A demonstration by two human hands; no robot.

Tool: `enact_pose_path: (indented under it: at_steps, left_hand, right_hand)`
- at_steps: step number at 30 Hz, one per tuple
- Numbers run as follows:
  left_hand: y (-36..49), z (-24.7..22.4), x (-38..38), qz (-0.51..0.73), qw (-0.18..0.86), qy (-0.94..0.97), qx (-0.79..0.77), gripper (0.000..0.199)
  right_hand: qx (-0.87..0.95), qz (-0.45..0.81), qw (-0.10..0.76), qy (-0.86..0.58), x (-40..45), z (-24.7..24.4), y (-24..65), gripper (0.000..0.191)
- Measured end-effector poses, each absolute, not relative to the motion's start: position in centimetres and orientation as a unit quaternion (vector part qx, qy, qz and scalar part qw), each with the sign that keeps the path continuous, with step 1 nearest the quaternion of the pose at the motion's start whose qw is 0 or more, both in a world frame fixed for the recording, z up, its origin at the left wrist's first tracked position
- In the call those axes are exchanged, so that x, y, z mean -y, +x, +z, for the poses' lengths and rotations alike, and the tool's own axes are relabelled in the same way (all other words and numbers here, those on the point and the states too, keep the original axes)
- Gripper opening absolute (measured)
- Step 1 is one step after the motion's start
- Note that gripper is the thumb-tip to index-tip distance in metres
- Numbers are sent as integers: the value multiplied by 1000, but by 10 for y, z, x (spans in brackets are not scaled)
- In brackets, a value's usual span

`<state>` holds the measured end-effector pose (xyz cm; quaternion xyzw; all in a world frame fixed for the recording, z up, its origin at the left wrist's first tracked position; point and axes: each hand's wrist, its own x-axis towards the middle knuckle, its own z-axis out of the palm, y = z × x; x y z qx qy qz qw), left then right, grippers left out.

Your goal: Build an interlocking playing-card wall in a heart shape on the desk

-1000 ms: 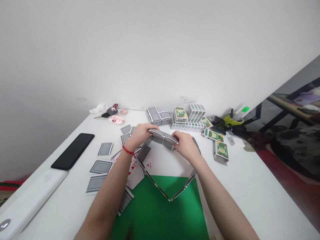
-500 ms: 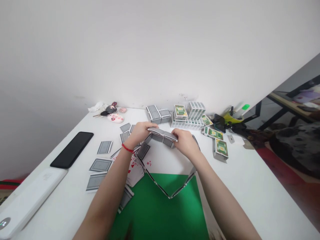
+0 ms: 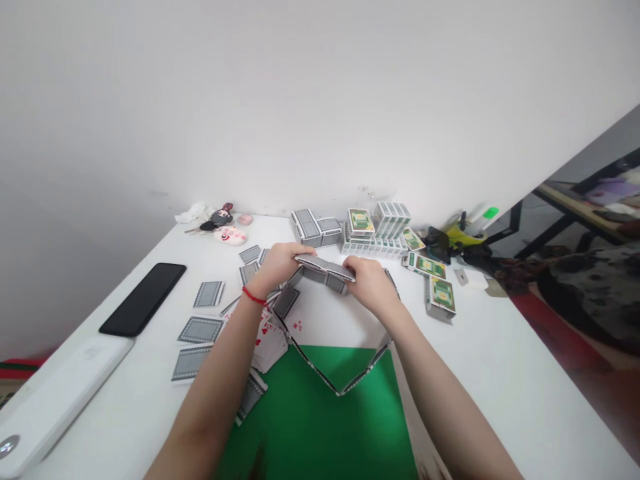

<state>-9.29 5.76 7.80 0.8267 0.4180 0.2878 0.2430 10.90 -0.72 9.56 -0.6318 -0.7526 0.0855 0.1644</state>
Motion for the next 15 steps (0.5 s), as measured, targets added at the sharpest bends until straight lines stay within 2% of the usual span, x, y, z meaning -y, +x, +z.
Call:
enact_pose_path:
  at_steps: [15]
  left_hand:
    - [-93,77,-57,295,241,823,-422,32]
  right_hand:
    - [754,81,151,-635,5,99,108,20]
